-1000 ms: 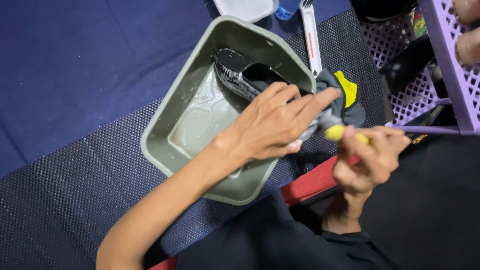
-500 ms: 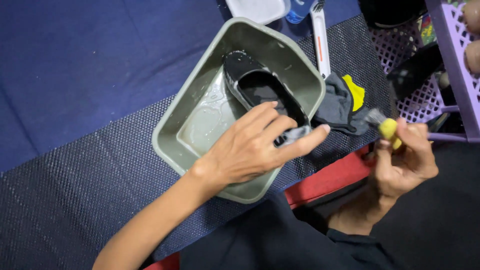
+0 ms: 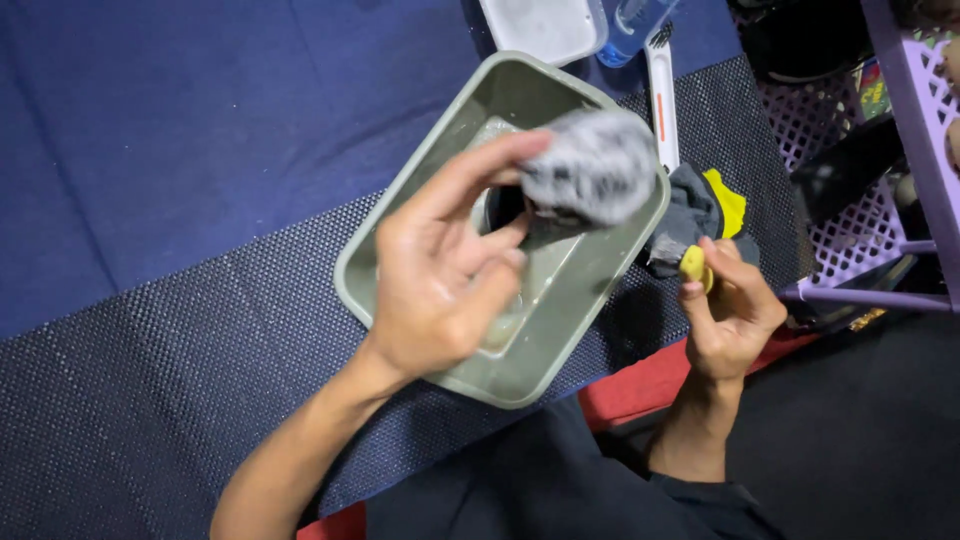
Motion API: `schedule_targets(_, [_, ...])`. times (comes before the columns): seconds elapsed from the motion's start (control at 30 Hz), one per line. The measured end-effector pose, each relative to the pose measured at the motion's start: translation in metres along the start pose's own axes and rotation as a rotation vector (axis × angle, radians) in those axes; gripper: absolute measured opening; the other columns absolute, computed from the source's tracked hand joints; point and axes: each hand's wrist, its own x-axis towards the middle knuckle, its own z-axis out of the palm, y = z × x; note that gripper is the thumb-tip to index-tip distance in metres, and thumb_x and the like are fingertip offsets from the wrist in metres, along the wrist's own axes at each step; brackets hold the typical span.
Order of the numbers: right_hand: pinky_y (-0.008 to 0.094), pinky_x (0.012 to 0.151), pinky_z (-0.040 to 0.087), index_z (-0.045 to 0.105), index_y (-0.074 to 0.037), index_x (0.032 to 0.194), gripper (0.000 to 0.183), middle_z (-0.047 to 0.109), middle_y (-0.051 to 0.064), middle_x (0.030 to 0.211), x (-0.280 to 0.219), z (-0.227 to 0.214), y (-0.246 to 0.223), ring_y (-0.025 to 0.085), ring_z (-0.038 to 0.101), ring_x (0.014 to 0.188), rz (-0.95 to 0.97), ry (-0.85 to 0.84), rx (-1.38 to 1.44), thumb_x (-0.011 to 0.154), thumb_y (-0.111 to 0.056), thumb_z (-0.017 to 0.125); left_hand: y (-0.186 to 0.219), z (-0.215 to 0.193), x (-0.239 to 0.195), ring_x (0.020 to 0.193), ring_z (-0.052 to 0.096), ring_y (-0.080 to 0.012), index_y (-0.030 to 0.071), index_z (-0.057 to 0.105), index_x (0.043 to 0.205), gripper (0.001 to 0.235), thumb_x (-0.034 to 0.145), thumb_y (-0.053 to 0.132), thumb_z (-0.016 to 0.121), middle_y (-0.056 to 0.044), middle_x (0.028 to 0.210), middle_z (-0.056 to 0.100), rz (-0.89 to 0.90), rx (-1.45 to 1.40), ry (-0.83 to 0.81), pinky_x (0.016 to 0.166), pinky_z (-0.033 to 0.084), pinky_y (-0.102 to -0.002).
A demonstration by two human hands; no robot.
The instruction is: The person scrubs a black shoe with a yellow brush and soapy water in a plastic basin. They then wipe the shoe with a dark cloth to remove the soap and dry the surface.
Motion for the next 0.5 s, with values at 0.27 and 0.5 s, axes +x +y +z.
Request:
schedule_targets(0.27, [0.028, 0.101, 0.049, 0.063, 0.005, 0.128, 0.029, 0.067, 0.015, 0.118, -0.01, 0.008, 0.014, 0.019, 0.057, 0.105, 0.095, 0.016, -0.016, 0.101, -0.006, 0.069, 0.008, -0.04, -0.031, 0.081, 0.069, -0.0291, -0.01, 0.069, 0.113, 0.023, 0.097, 0.003, 0.077, -0.017, 0.09, 0.071, 0.556, 1.159, 0.421, 0.077, 0.059, -0.039])
schedule_targets(0.5, [0.035, 0.082, 0.036, 0.062, 0.007, 0.127, 0.031, 0.055, 0.011, 0.089, 0.013, 0.051, -0.018, 0.023, 0.041, 0.082, -0.028, -0.188, 0.019, 0.1, -0.006, 0.065, 0.002, -0.084, -0.061, 0.089, 0.059, -0.0314, -0.008, 0.076, 0.1, 0.005, 0.098, -0.01, 0.072, -0.025, 0.109, 0.048, 0.651, 1.418, 0.532, 0.071, 0.064, -0.035])
